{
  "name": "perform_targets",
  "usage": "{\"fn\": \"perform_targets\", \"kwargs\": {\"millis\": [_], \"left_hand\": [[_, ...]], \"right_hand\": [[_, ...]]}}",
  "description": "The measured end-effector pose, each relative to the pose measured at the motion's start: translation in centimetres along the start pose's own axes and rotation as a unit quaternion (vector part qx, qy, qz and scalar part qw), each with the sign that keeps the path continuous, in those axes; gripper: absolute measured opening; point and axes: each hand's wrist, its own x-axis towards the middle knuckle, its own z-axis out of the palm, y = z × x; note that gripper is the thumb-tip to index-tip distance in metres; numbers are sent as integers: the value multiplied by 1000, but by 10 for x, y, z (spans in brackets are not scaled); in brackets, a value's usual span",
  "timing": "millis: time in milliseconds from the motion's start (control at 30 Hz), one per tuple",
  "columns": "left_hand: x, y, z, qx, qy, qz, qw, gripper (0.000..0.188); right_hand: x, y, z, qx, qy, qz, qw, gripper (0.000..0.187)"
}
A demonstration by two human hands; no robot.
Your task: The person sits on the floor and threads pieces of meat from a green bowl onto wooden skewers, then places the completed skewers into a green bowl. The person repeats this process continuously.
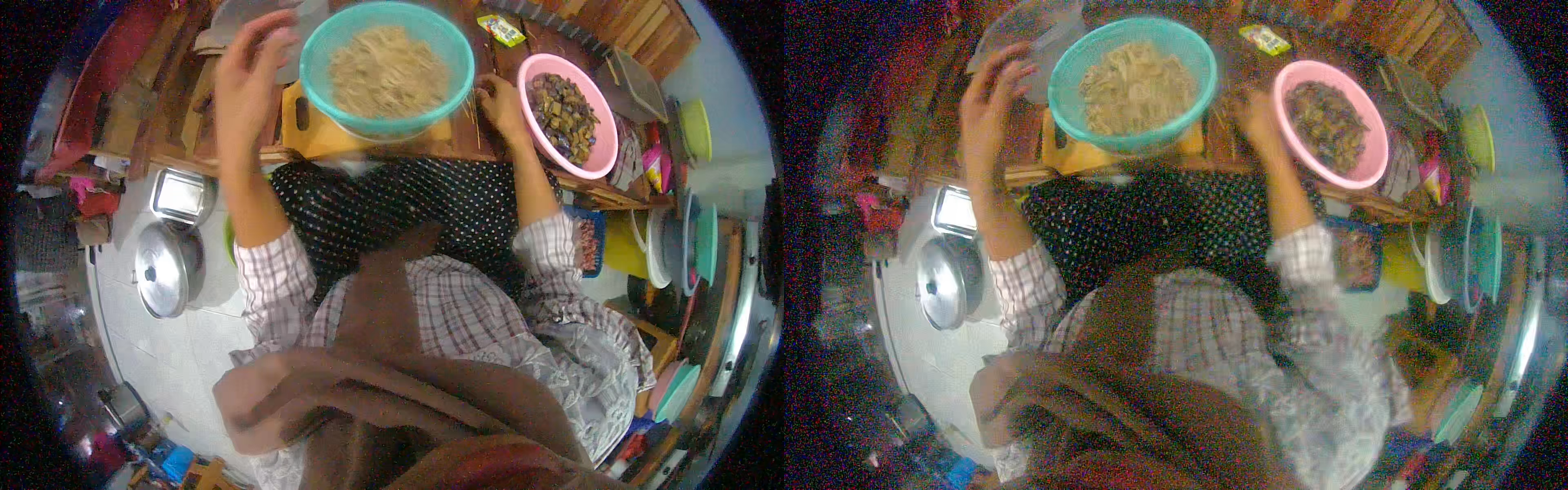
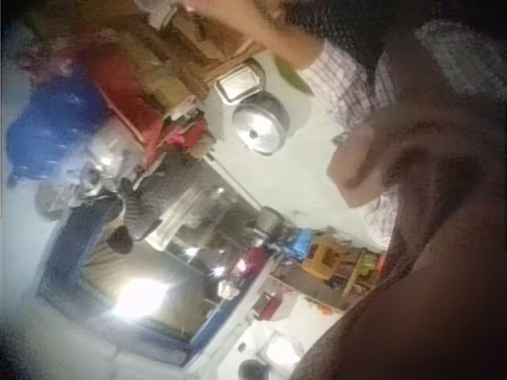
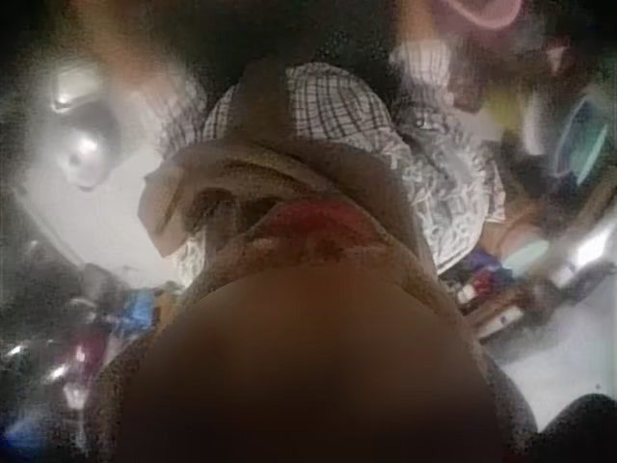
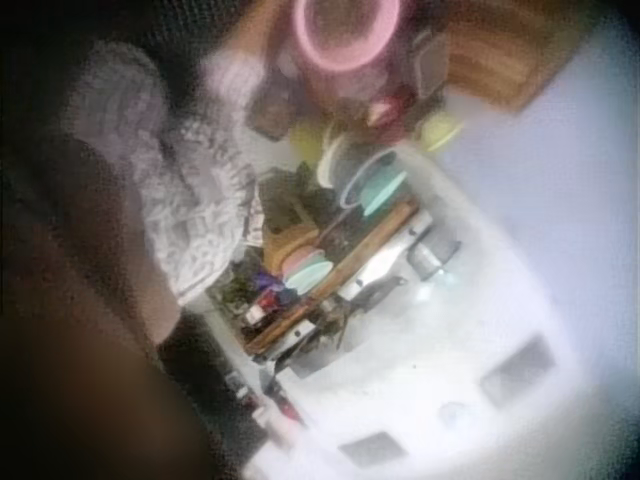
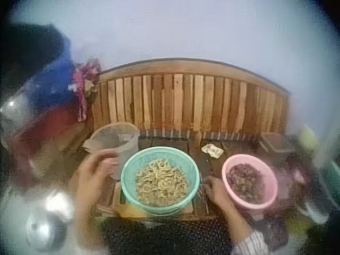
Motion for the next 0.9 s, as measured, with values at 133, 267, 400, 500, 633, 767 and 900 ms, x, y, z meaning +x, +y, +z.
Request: {"fn": "perform_targets", "kwargs": {"millis": [133, 267, 400, 500, 633, 767, 900], "left_hand": [[44, -14, 49, 169, -192, 62, 965, 32], [60, -38, 82, 278, -272, 57, 920, 33], [52, -56, 91, 293, -293, 61, 908, 35], [50, -66, 86, 263, -292, 4, 920, 34], [53, -75, 82, 314, -244, 64, 915, 33], [53, -74, 79, 303, -210, 106, 923, 32], [49, -69, 79, 257, -245, 53, 933, 30]], "right_hand": [[16, 21, 20, -99, 14, 15, 995, 20], [17, 27, 30, -115, 68, -5, 991, 19], [14, 20, 24, -86, 20, 43, 995, 15], [14, 12, 20, -86, 14, 45, 995, 14], [21, 9, 20, -102, 11, 91, 991, 27], [29, 9, 18, -64, -22, 91, 994, 40], [38, 1, 16, -111, -35, 81, 990, 44]]}}
